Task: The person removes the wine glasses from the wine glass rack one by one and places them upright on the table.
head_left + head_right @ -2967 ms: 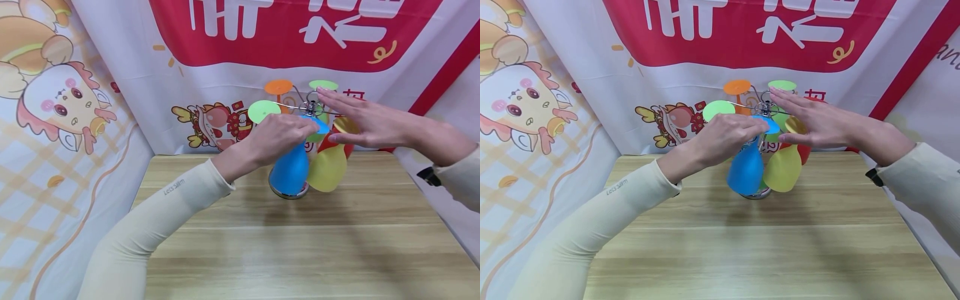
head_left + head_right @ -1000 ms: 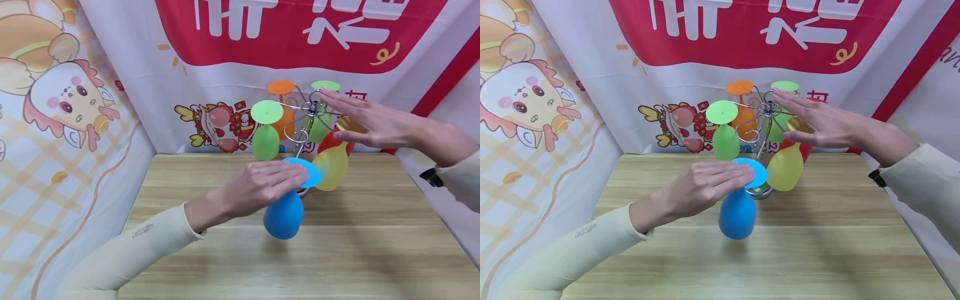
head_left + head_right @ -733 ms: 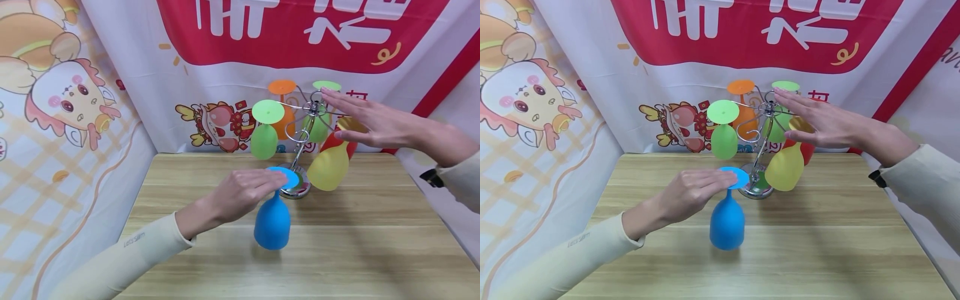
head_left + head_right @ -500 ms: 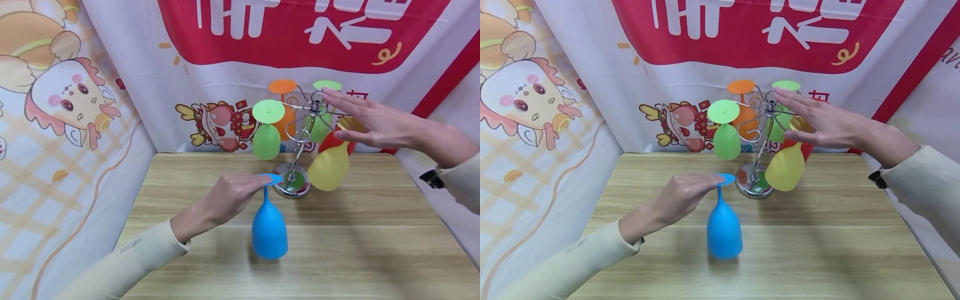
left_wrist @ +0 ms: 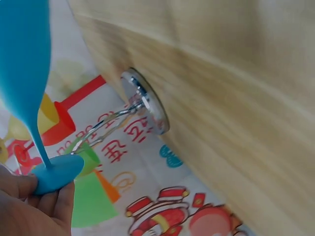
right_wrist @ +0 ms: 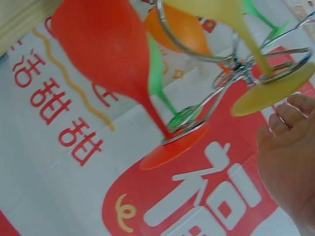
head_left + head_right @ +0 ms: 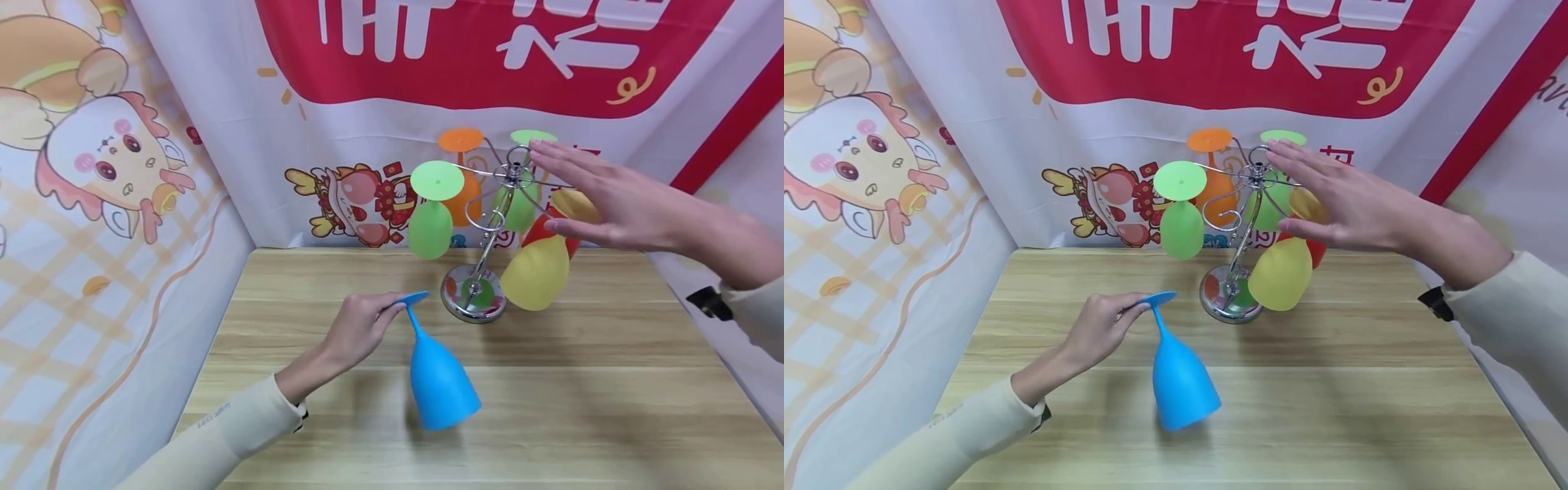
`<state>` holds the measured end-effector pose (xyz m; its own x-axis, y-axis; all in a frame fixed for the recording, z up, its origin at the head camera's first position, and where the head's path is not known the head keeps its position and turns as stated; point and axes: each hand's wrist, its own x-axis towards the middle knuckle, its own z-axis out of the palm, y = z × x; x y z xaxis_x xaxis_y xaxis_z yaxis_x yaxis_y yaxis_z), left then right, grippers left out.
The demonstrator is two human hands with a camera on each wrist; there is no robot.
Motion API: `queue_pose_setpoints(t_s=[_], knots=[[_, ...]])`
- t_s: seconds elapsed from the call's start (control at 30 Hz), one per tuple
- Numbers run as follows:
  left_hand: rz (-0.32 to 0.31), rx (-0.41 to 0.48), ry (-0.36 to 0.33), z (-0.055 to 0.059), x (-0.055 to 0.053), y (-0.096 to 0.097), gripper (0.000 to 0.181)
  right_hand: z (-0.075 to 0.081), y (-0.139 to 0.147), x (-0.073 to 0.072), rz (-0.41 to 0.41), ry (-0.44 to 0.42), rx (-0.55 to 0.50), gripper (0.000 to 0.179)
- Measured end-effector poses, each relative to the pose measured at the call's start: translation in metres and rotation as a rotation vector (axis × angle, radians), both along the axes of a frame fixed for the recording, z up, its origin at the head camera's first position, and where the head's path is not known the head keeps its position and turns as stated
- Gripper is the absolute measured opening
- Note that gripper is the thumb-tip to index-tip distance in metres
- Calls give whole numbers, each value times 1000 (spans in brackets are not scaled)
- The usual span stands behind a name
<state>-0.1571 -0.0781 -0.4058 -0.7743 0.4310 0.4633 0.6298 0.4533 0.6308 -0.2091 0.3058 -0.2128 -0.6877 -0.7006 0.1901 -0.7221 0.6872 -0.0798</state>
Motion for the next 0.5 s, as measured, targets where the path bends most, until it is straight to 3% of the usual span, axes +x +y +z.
queue_pose_setpoints(t_s=[0.1,0.27,0.5], knots=[[37,37,-137,-8,-1,-2,20,-1,-7,10,65,82,-22,103],[92,69,-338,-20,-2,-6,18,-8,-21,27,229,200,-68,83],[110,129,-533,-28,-1,-9,19,-31,-42,55,356,187,-106,74]])
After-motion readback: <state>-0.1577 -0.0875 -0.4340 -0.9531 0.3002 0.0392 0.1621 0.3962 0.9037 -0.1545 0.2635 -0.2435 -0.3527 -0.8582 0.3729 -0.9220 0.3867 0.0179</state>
